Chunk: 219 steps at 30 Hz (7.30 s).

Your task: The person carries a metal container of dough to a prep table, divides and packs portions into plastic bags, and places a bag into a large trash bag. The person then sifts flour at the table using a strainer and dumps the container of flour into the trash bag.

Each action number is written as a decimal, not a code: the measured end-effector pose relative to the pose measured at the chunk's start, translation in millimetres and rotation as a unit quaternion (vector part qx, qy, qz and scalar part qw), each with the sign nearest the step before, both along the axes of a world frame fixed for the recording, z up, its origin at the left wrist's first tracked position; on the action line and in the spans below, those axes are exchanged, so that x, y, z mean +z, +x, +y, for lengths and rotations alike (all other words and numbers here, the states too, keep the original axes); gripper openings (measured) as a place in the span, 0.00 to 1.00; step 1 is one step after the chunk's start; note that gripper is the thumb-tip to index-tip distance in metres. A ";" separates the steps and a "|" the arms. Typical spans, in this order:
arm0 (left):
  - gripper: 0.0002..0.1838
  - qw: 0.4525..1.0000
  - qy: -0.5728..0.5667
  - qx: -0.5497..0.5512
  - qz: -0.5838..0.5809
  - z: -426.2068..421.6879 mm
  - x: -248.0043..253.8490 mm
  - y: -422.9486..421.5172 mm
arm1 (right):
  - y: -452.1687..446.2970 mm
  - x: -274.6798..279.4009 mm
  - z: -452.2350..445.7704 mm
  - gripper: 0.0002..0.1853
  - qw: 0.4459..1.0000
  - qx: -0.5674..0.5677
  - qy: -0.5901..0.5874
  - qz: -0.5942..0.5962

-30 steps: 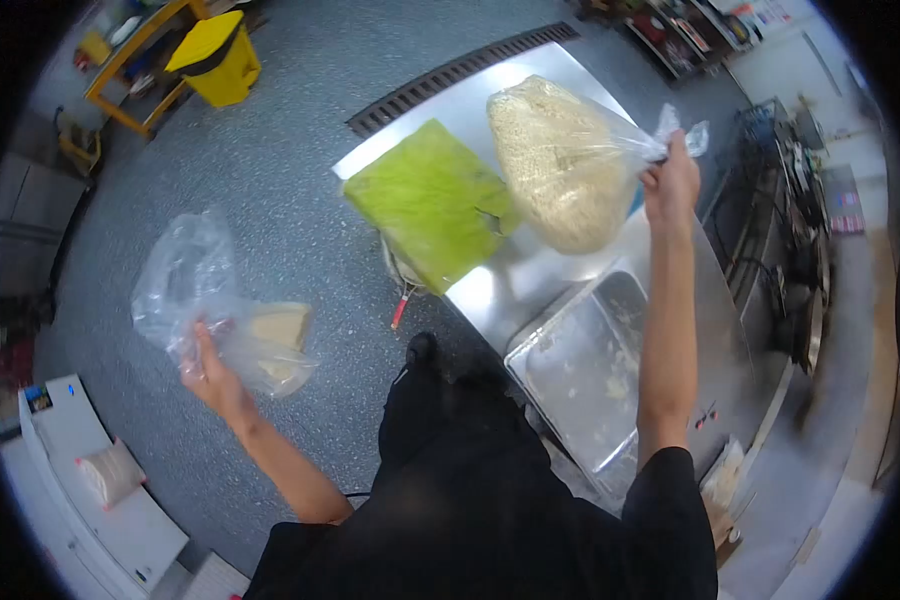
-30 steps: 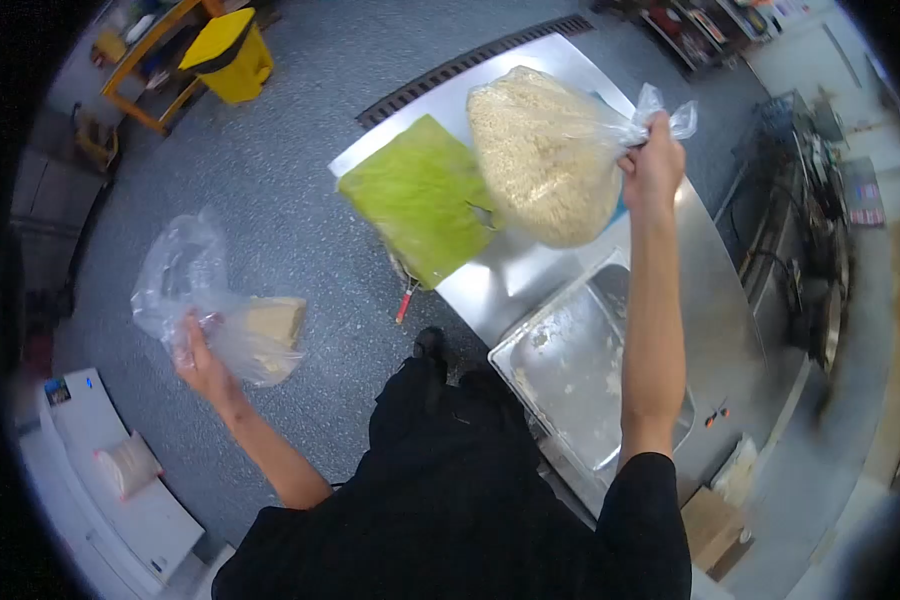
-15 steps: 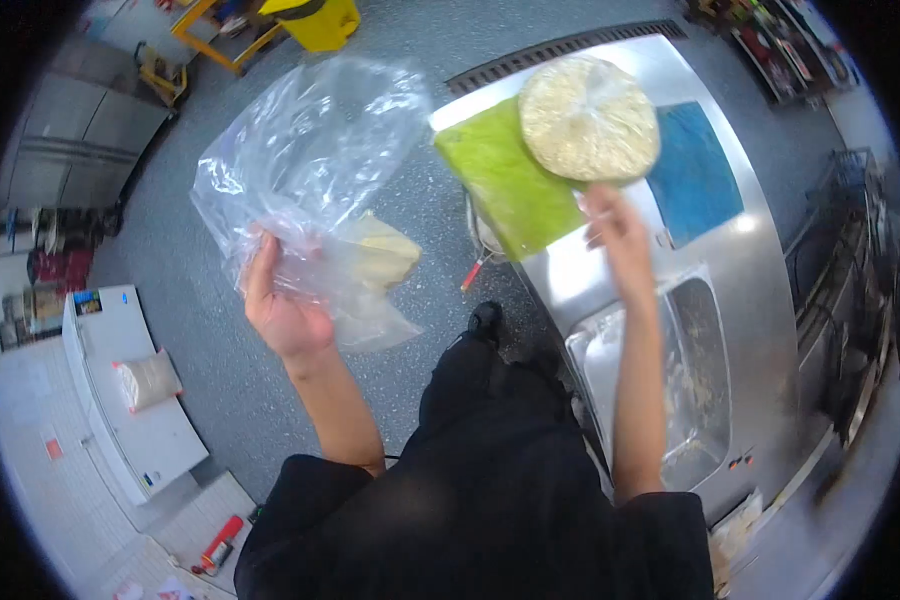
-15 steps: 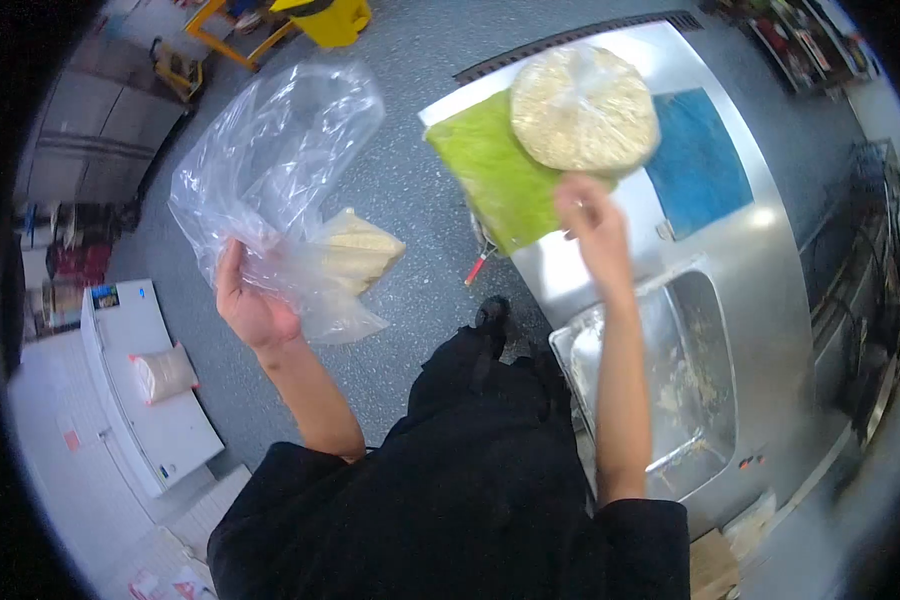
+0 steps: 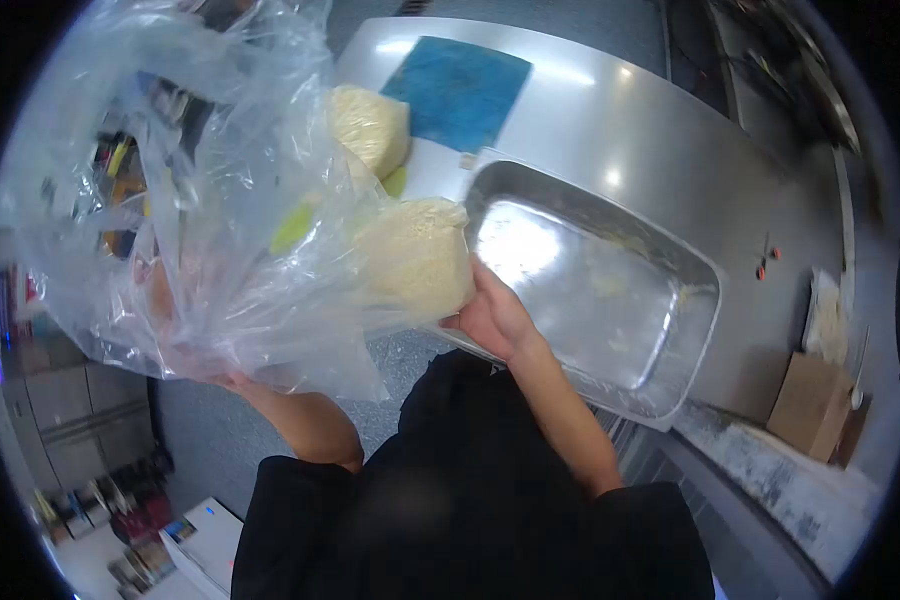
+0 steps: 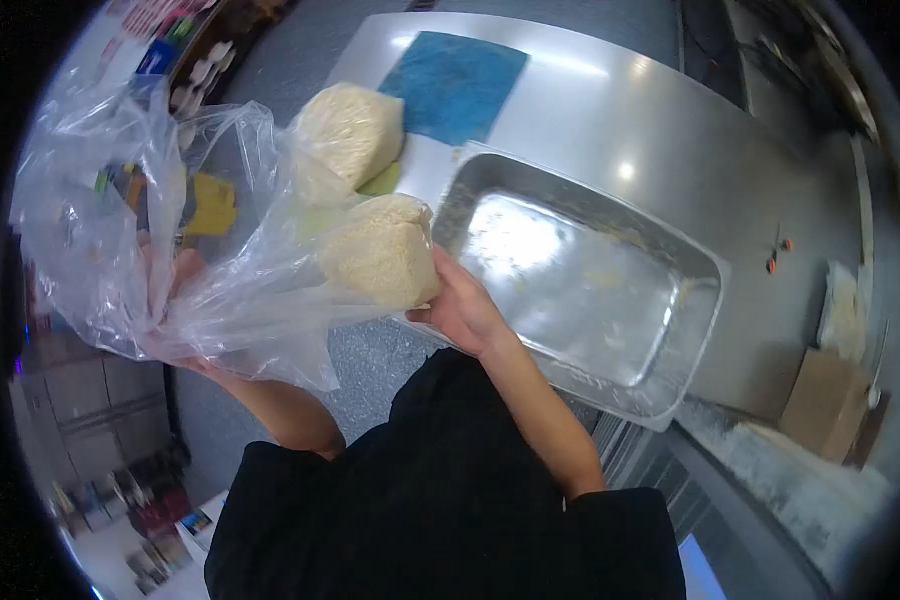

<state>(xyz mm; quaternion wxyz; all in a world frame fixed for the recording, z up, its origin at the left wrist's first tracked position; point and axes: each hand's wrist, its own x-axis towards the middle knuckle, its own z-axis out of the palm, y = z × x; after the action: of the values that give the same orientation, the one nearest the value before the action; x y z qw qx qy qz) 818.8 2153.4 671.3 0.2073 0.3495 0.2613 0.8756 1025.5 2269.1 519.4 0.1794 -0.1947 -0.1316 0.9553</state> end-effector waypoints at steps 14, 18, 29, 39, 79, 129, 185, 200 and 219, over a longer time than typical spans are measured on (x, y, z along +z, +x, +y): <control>0.21 0.982 -0.136 0.027 -0.130 104.5 -52.6 103.1 | 228.8 26.7 40.9 0.22 0.949 -0.273 0.139 -0.069; 0.23 0.963 -0.144 -0.126 -0.187 96.6 -105.8 86.5 | 278.6 14.6 43.8 0.24 0.923 -0.310 0.189 -0.131; 0.21 0.939 -0.338 -0.058 -0.026 130.5 -100.4 189.0 | 318.9 23.6 37.5 0.14 0.837 -0.276 0.341 -0.328; 0.14 0.864 -0.427 0.133 0.229 97.2 -116.7 164.6 | 335.4 33.4 48.4 0.13 0.830 -0.318 0.327 -0.320; 0.12 0.718 -0.389 -0.118 0.565 89.2 -144.9 245.2 | 187.4 85.5 -21.7 0.13 0.719 -0.410 0.381 -0.412; 0.09 0.764 -0.409 -0.229 0.443 67.6 -214.2 140.7 | 174.0 140.7 96.9 0.13 0.406 -0.122 0.607 -0.672; 0.25 0.811 -0.505 -0.074 0.287 -70.1 -172.8 39.5 | 267.2 179.9 38.2 0.19 0.585 -0.249 0.567 -0.524; 0.17 0.390 -0.872 -0.187 -0.229 -662.1 -498.1 93.8 | 172.1 257.8 35.8 0.15 0.459 -0.274 0.633 -0.560; 0.15 0.742 -0.668 -0.009 -0.064 -299.8 -418.4 -158.1 | -191.9 215.1 228.5 0.13 0.501 -0.224 0.792 -0.267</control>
<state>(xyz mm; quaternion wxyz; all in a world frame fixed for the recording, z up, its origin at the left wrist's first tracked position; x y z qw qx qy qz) 660.8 1853.6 252.8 0.4117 0.0674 0.7619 0.4954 833.6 2497.6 734.4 0.4230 -0.2399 -0.8268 0.2826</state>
